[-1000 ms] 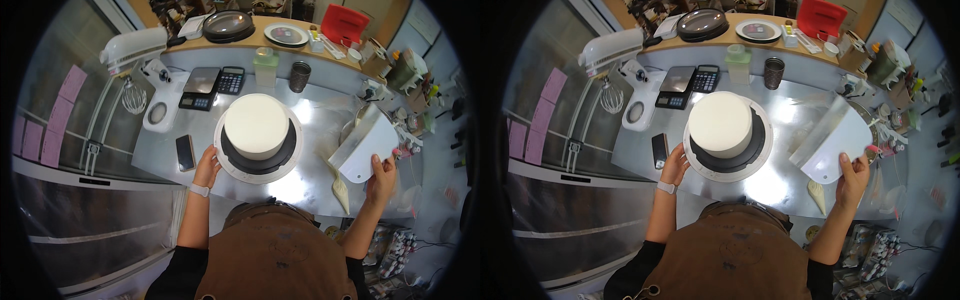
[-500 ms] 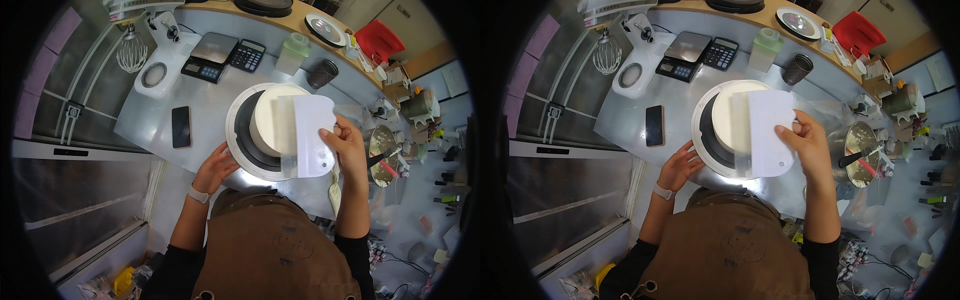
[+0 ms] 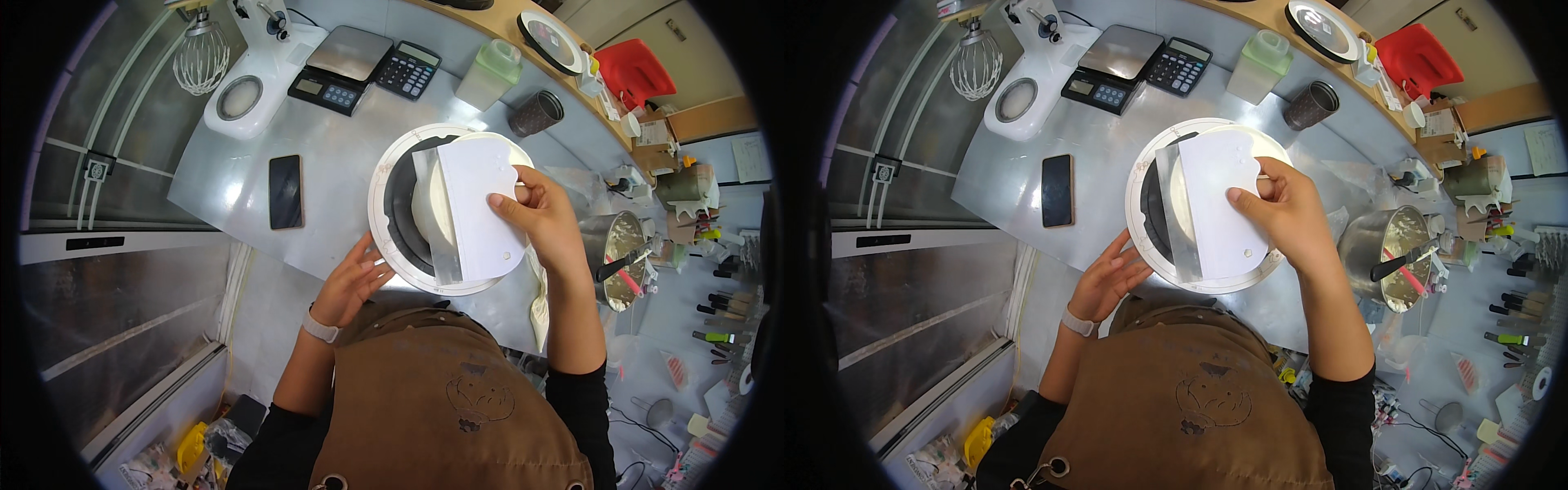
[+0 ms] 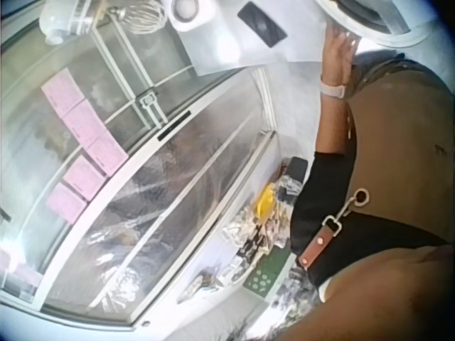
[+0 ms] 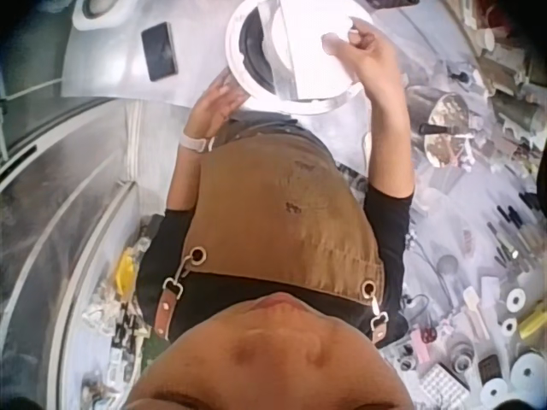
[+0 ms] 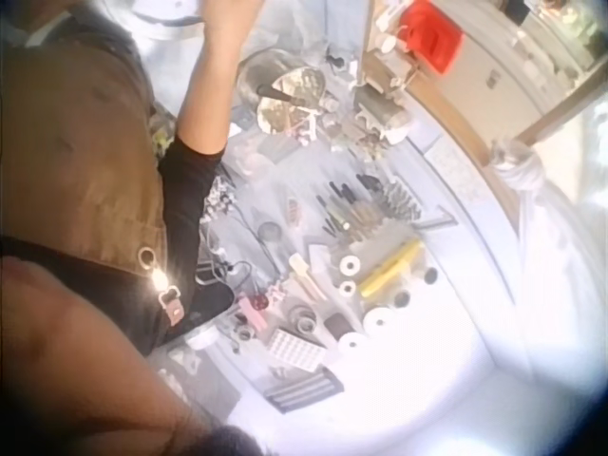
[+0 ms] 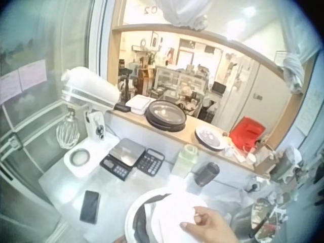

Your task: The person scoops white frosting from a metal bowl into a plastic container, then adds pink food coloring and mixes it with a spatula. The person handles a piping bag and a small container of frosting during the process.

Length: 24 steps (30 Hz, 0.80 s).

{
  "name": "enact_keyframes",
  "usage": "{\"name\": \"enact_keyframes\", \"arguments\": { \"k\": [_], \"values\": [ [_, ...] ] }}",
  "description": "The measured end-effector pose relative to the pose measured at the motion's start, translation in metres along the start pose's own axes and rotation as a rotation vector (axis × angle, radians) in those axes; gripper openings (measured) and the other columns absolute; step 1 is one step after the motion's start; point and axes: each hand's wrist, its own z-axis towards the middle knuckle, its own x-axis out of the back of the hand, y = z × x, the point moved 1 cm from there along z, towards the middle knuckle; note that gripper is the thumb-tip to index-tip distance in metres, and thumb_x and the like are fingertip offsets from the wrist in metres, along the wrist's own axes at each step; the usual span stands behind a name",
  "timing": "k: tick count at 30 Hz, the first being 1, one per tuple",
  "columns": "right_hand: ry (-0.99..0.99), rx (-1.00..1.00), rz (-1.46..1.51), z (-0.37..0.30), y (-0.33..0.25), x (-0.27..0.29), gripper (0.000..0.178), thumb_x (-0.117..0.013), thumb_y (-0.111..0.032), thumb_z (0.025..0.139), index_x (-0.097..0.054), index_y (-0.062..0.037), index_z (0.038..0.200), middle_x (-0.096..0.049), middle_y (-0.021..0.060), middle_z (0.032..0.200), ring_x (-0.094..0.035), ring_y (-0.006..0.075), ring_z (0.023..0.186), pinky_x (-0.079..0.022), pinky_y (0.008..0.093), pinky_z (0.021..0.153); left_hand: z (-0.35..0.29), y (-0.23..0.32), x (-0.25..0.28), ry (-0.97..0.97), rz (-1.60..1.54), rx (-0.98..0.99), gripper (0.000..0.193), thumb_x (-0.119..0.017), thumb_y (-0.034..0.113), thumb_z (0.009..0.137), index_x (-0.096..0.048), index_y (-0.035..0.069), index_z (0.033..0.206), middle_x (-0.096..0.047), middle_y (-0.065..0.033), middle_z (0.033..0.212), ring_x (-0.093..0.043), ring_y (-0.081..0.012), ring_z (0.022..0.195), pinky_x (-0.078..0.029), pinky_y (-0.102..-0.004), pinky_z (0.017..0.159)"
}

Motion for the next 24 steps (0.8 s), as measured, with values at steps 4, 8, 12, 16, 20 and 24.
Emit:
{"name": "enact_keyframes", "arguments": {
  "k": [4,8,12,16,20,24],
  "values": [
    [0.036,0.019,-0.051,-0.001,0.001,0.01,0.035,-0.066,-0.002,0.084,-0.057,0.0082,0.117,-0.071,0.0115,0.086,-0.066,0.0126,0.071,-0.052,0.0243,0.064,0.001,-0.001,0.001,0.004,0.014,0.0,0.077,-0.051,0.027,0.092,-0.009,0.002,0.152,-0.034,-0.0225,0.148,-0.044,-0.0337,0.132,-0.038,-0.0396,0.11],
    [0.109,0.015,-0.069,-0.008,0.002,0.023,0.036,-0.066,-0.002,0.083,-0.058,0.0077,0.117,-0.07,0.0121,0.09,-0.066,0.0135,0.074,-0.052,0.0256,0.067,0.001,-0.001,0.001,0.012,0.024,0.001,0.077,-0.051,0.026,0.091,-0.01,0.001,0.152,-0.034,-0.0237,0.147,-0.046,-0.0338,0.13,-0.038,-0.0399,0.109],
    [0.2,0.009,-0.053,-0.021,0.001,0.053,0.037,-0.067,-0.003,0.082,-0.058,0.0065,0.117,-0.07,0.0118,0.092,-0.066,0.0142,0.076,-0.052,0.026,0.069,0.001,-0.001,0.001,0.017,0.028,0.001,0.077,-0.051,0.026,0.091,-0.01,0.001,0.152,-0.035,-0.0243,0.147,-0.047,-0.0339,0.129,-0.038,-0.0404,0.109],
    [0.451,0.101,-0.07,-0.048,-0.006,0.113,0.032,-0.065,-0.007,0.085,-0.059,0.0032,0.114,-0.069,0.0105,0.091,-0.065,0.0137,0.076,-0.05,0.024,0.071,0.001,-0.002,0.002,0.014,0.024,0.0,0.077,-0.052,0.027,0.091,-0.012,0.001,0.152,-0.036,-0.0243,0.146,-0.047,-0.0335,0.129,-0.039,-0.0408,0.109],
    [0.603,0.461,0.479,-0.095,-0.008,0.167,0.027,-0.062,-0.016,0.091,-0.061,0.0,0.113,-0.063,0.012,0.112,-0.062,0.02,0.102,-0.049,0.0353,0.093,-0.002,-0.005,0.005,0.001,0.029,0.057,0.079,-0.057,0.025,0.089,-0.013,0.001,0.15,-0.038,-0.0239,0.144,-0.046,-0.0349,0.13,-0.037,-0.0406,0.11],
    [0.542,0.877,0.609,-0.118,-0.007,0.187,0.029,-0.056,-0.033,0.096,-0.066,-0.0074,0.105,-0.06,0.0031,0.093,-0.058,0.0149,0.081,-0.047,0.0358,0.082,-0.008,-0.014,0.006,-0.063,-0.002,0.153,0.074,-0.06,0.021,0.088,-0.018,0.001,0.146,-0.04,-0.0249,0.142,-0.044,-0.0362,0.131,-0.035,-0.0417,0.111]
  ]
}}
